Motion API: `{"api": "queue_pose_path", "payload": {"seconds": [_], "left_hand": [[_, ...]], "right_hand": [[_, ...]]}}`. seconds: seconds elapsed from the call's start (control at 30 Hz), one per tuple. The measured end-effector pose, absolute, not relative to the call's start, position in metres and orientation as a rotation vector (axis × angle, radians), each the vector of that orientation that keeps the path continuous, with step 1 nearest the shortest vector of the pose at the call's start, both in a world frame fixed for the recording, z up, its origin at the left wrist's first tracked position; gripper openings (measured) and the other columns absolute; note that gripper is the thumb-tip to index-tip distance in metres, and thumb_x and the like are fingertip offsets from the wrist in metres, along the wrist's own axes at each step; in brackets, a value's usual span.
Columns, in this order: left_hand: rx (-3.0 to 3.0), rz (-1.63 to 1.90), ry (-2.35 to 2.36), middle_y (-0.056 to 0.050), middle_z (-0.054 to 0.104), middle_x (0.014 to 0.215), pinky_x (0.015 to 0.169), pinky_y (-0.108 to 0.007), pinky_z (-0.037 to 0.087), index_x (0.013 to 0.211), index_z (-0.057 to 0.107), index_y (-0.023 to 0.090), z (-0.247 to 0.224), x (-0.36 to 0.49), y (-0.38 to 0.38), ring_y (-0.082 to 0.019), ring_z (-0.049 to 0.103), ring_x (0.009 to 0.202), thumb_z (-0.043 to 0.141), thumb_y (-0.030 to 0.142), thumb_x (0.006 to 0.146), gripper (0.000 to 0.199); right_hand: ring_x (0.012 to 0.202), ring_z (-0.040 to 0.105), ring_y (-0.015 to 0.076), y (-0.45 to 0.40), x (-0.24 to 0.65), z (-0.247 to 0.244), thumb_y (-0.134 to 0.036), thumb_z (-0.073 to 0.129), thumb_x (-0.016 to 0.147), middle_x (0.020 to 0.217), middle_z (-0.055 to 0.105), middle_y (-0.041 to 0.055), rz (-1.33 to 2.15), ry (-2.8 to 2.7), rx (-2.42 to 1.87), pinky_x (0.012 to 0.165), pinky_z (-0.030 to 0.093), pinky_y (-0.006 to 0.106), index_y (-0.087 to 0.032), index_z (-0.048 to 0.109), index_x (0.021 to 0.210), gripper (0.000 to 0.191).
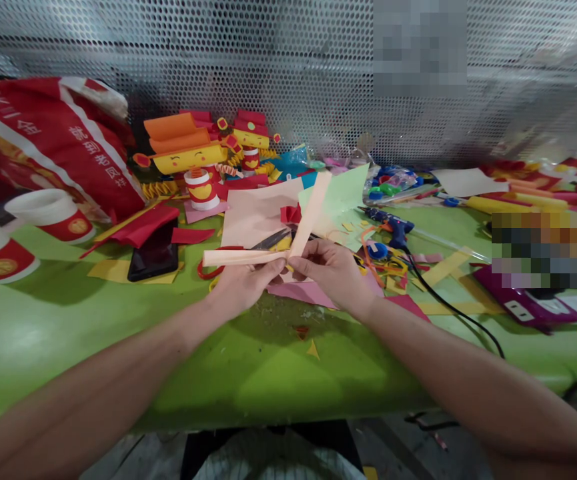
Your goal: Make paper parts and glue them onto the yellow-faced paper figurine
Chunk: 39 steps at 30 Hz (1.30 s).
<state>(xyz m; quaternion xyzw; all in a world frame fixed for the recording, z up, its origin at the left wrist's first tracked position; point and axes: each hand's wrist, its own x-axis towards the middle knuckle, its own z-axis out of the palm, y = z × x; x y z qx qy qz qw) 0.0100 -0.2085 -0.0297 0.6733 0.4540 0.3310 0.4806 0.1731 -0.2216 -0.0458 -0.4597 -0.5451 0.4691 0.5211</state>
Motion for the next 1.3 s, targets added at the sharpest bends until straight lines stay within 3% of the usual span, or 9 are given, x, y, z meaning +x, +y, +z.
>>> {"api": "queue_pose_path", "payload": {"seconds": [0.3, 0.57, 0.83, 1.13, 1.3], "left_hand": [[1.711, 0.779, 1.091, -0.001, 0.067, 0.064, 0.060, -0.027, 0.048, 0.076, 0.067, 0.019, -0.0302, 0.0089, -0.2061, -0.017, 0.061, 0.064, 0.058, 0.036, 0.076, 0.019], [1.785, 0.756, 1.060, 0.000, 0.065, 0.060, 0.058, -0.024, 0.047, 0.068, 0.067, 0.019, -0.0263, 0.0078, -0.2042, -0.015, 0.060, 0.061, 0.056, 0.026, 0.077, 0.016], [1.664, 0.735, 0.939, 0.000, 0.066, 0.065, 0.054, -0.023, 0.049, 0.072, 0.067, 0.019, -0.0309, 0.0091, -0.1997, -0.013, 0.058, 0.056, 0.059, 0.022, 0.073, 0.009], [1.519, 0.757, 0.846, 0.000, 0.064, 0.061, 0.051, -0.021, 0.048, 0.073, 0.063, 0.014, -0.0328, 0.0137, -0.2017, -0.010, 0.057, 0.053, 0.066, 0.033, 0.074, 0.019], [1.580, 0.811, 0.930, -0.001, 0.062, 0.060, 0.052, -0.022, 0.048, 0.069, 0.061, 0.014, -0.0321, 0.0111, -0.2010, -0.010, 0.057, 0.053, 0.060, 0.037, 0.079, 0.025]], "right_hand": [[0.050, 0.051, 0.0081, -0.2211, 0.1727, -0.0448, -0.047, 0.080, 0.052, 0.057, 0.055, -0.0038, 1.190, -1.259, -1.072, 0.048, 0.046, 0.025, -0.018, 0.055, 0.065, 0.041], [0.049, 0.051, 0.0079, -0.2179, 0.1730, -0.0445, -0.040, 0.083, 0.047, 0.057, 0.059, -0.0029, 1.329, -1.202, -1.089, 0.047, 0.046, 0.025, -0.016, 0.062, 0.067, 0.038], [0.053, 0.053, 0.0081, -0.2197, 0.1728, -0.0414, -0.033, 0.083, 0.048, 0.059, 0.062, -0.0032, 1.415, -1.215, -1.020, 0.051, 0.046, 0.025, -0.016, 0.062, 0.065, 0.032], [0.050, 0.054, 0.0079, -0.2163, 0.1733, -0.0455, -0.033, 0.085, 0.048, 0.057, 0.064, -0.0013, 1.437, -1.050, -1.000, 0.051, 0.046, 0.025, -0.015, 0.067, 0.064, 0.030], [0.050, 0.056, 0.0078, -0.2178, 0.1745, -0.0445, -0.036, 0.083, 0.052, 0.057, 0.065, -0.0011, 1.478, -1.070, -0.976, 0.054, 0.049, 0.025, -0.016, 0.069, 0.064, 0.027]]}}
